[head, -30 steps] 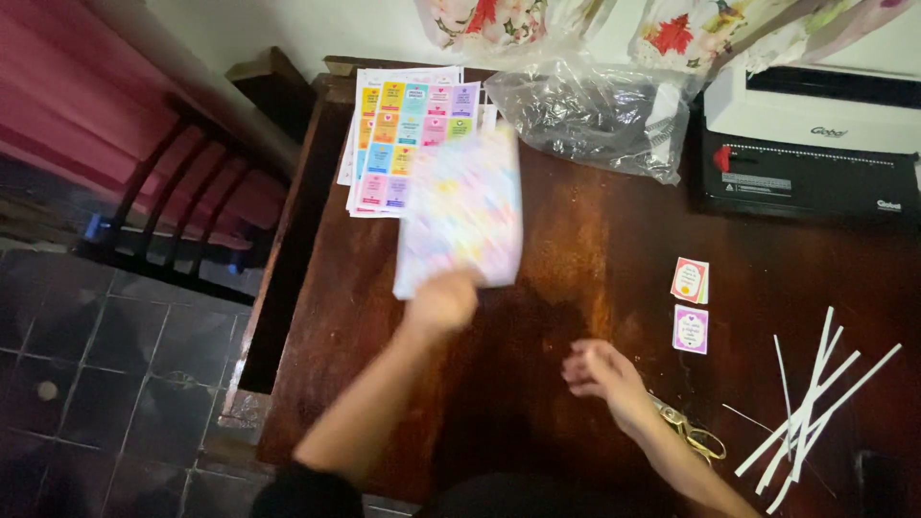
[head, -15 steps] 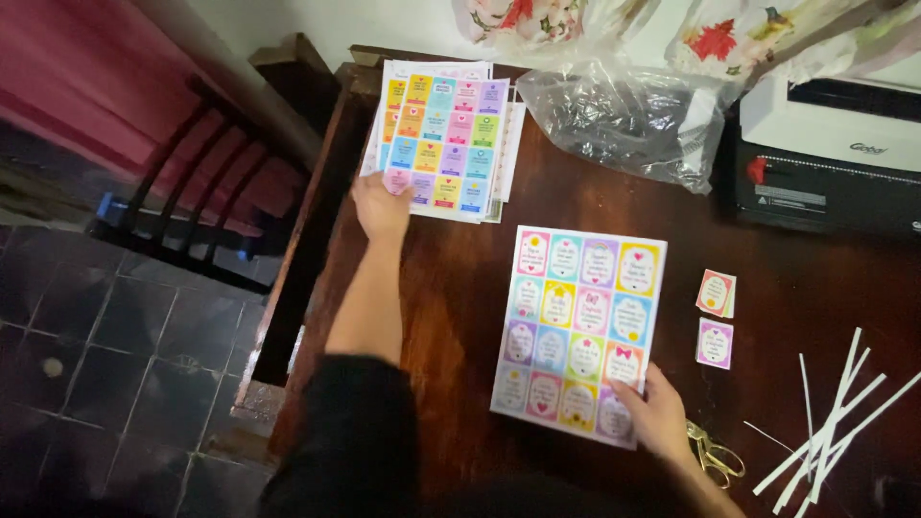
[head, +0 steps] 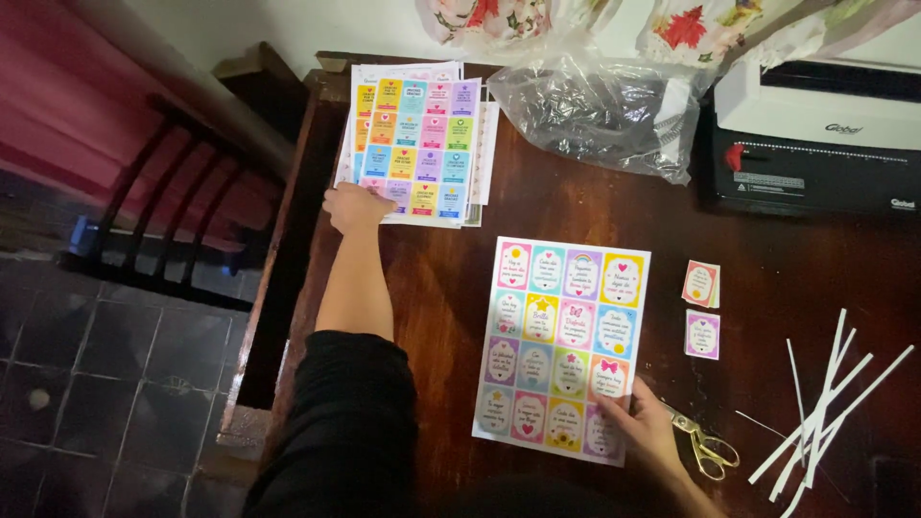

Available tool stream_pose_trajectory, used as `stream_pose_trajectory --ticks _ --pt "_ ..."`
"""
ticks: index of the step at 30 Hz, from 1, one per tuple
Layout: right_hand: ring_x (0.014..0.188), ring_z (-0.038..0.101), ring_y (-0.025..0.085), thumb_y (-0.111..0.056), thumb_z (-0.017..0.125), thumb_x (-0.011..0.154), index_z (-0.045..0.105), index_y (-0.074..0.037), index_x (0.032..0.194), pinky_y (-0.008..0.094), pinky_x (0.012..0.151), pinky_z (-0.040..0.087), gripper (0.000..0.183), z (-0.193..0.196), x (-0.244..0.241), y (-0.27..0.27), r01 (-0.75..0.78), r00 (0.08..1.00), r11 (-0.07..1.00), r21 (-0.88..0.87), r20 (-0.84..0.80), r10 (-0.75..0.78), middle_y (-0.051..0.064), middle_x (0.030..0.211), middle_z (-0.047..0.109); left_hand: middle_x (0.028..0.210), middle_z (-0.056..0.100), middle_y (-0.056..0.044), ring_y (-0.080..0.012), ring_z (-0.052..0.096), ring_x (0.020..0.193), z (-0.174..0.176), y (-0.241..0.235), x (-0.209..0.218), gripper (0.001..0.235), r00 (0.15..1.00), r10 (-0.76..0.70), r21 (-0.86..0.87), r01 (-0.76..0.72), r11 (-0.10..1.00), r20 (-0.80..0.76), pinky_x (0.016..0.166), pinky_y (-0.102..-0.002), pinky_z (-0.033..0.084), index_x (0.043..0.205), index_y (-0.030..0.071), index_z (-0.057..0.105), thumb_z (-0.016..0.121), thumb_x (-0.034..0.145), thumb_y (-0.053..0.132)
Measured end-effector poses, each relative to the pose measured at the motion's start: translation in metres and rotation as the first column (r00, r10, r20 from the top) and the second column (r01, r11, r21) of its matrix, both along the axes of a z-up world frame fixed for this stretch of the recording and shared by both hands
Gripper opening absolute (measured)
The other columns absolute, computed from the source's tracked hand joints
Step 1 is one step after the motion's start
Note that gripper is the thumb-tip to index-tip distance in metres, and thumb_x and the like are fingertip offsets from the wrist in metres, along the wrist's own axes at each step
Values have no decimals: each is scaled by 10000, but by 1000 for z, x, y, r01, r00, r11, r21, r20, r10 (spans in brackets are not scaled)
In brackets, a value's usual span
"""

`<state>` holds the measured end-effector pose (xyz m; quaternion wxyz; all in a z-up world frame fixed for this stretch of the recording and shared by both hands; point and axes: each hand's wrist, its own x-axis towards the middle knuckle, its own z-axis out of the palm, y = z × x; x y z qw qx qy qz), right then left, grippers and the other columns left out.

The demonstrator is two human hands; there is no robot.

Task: The person uses scissors to cut individual stickers from printed sheets. They separate the stickers into small piles on the table and then pick up a new sheet to continue cutting.

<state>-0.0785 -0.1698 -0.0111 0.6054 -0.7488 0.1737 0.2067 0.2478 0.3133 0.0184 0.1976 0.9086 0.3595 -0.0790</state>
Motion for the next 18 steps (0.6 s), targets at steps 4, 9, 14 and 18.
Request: stream_pose_trajectory --ticks 4,9,14,18 --pt "849 769 179 -147 713 893 655 -46 1191 346 764 644 320 2 1 4 3 999 999 -35 -40 -4 103 981 795 1342 474 -217 -346 473 1264 0 6 7 1106 997 25 -18 -26 999 -67 949 -424 562 1347 -70 424 1020 570 443" --pt "889 745 163 -134 718 893 637 -39 1205 333 781 623 336 -6 -1 2 0 1000 1000 4 30 0 88 1024 783 1357 510 -214 -371 497 1269 -17 10 8 977 998 -57 61 58 996 -22 981 -402 565 1281 -47 540 1013 582 444" --pt "911 746 170 -121 713 892 631 -39 1216 340 793 632 344 -1 4 8 37 999 998 44 -4 -37 97 1049 771 1328 509 -233 -371 512 1244 -20 11 14 972 997 -43 72 47 996 -56 936 -395 590 1250 -83 551 1015 579 444" --pt "929 757 173 -96 701 883 614 -58 1241 348 808 654 370 2 3 8 82 994 995 55 -73 -78 97 1080 757 1250 535 -220 -357 542 1172 4 1 6 1001 999 36 34 -37 999 35 885 -423 569 1230 -69 504 1048 519 377"
